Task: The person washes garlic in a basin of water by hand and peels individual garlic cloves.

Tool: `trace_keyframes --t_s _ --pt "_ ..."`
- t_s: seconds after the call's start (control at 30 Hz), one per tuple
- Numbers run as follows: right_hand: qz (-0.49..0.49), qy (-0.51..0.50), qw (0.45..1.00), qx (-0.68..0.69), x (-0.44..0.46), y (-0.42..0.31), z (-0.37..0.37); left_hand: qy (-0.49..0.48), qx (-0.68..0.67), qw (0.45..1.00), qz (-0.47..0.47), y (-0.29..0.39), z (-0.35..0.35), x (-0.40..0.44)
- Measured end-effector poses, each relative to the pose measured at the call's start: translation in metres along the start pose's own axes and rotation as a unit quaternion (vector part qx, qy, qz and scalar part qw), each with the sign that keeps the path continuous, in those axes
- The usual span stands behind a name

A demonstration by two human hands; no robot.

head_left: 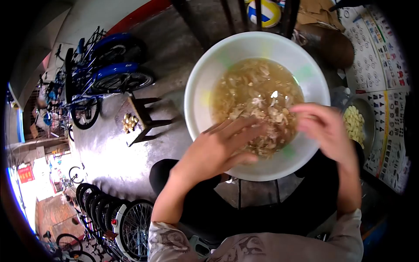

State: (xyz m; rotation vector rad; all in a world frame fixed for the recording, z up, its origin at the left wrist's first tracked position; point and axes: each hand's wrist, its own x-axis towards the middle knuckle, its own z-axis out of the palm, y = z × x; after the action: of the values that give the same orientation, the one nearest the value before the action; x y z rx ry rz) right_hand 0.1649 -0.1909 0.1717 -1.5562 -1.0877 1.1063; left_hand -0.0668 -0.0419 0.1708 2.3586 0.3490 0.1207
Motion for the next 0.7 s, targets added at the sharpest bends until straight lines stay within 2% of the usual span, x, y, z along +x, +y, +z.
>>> trace_keyframes --t_s 0.03,0.07,0.1,0.13,0.17,0.2,0.23,0.27,0.3,0.33,0.37,0.4,0.47,0.5,0.53,0.57,0.6,0.67,0.7 --pt "-0.031 0.042 0.996 -0.076 -0.017 -0.006 -0.019 -0.047 -0.076 0.996 -0.009 -0.005 -0.021 -0.02" --pt "0.035 0.136 0.99 -0.014 -0.043 0.003 -0.043 -0.049 -0.144 0.988 0.0 -0.021 -0.035 -0.045" --pt "0.033 0.271 0.96 -0.061 -0.073 0.03 -0.075 -0.048 -0.263 0.96 -0.086 -0.038 -0.051 -0.079" --pt "0.046 0.269 0.955 -0.114 -0.103 0.052 -0.12 -0.014 -0.327 0.938 -0.11 -0.066 -0.064 -0.119" --pt "0.073 0.313 0.94 -0.115 -0.124 0.072 -0.152 0.113 -0.359 0.906 -0.194 -0.09 -0.064 -0.16" --pt "0.1 0.355 0.922 -0.116 -0.143 0.095 -0.183 0.245 -0.433 0.835 -0.235 -0.136 -0.055 -0.209" --pt "0.13 0.395 0.898 -0.144 -0.165 0.145 -0.221 0.371 -0.469 0.729 -0.332 -0.159 -0.046 -0.238" --pt "0.144 0.415 0.884 -0.157 -0.179 0.193 -0.244 0.426 -0.533 0.653 -0.328 -0.203 -0.022 -0.274" --pt "0.159 0.435 0.87 -0.169 -0.192 0.241 -0.267 0.347 -0.425 0.711 -0.44 -0.259 0.015 -0.326" --pt "0.24 0.385 0.873 -0.182 -0.2 0.278 -0.28 0.086 -0.081 0.891 -0.439 -0.29 0.037 -0.37" --pt "0.318 0.332 0.867 -0.193 -0.202 0.299 -0.283 -0.058 0.164 0.778 -0.603 -0.271 0.049 -0.349" --pt "0.326 0.338 0.859 -0.203 -0.191 0.288 -0.251 -0.052 0.298 0.841 -0.449 -0.296 0.071 -0.384" --pt "0.254 0.24 0.871 -0.345 -0.226 0.367 -0.295 0.201 0.172 0.804 -0.532 -0.3 0.061 -0.366" --pt "0.255 0.236 0.872 -0.345 -0.225 0.361 -0.291 0.287 0.208 0.806 -0.475 -0.292 0.045 -0.35" --pt "0.214 0.28 0.844 -0.405 -0.222 0.346 -0.288 0.273 0.338 0.779 -0.452 -0.286 0.026 -0.332" --pt "0.171 0.324 0.809 -0.459 -0.219 0.334 -0.287 0.283 0.395 0.773 -0.407 -0.293 0.003 -0.322" --pt "0.169 0.326 0.81 -0.457 -0.217 0.328 -0.289 0.354 0.365 0.758 -0.41 -0.314 -0.01 -0.318" --pt "0.148 0.317 0.82 -0.453 -0.225 0.322 -0.301 0.393 0.28 0.751 -0.451 -0.353 -0.04 -0.308" --pt "0.075 0.293 0.833 -0.464 -0.237 0.324 -0.306 0.383 0.25 0.74 -0.493 -0.371 -0.051 -0.298"
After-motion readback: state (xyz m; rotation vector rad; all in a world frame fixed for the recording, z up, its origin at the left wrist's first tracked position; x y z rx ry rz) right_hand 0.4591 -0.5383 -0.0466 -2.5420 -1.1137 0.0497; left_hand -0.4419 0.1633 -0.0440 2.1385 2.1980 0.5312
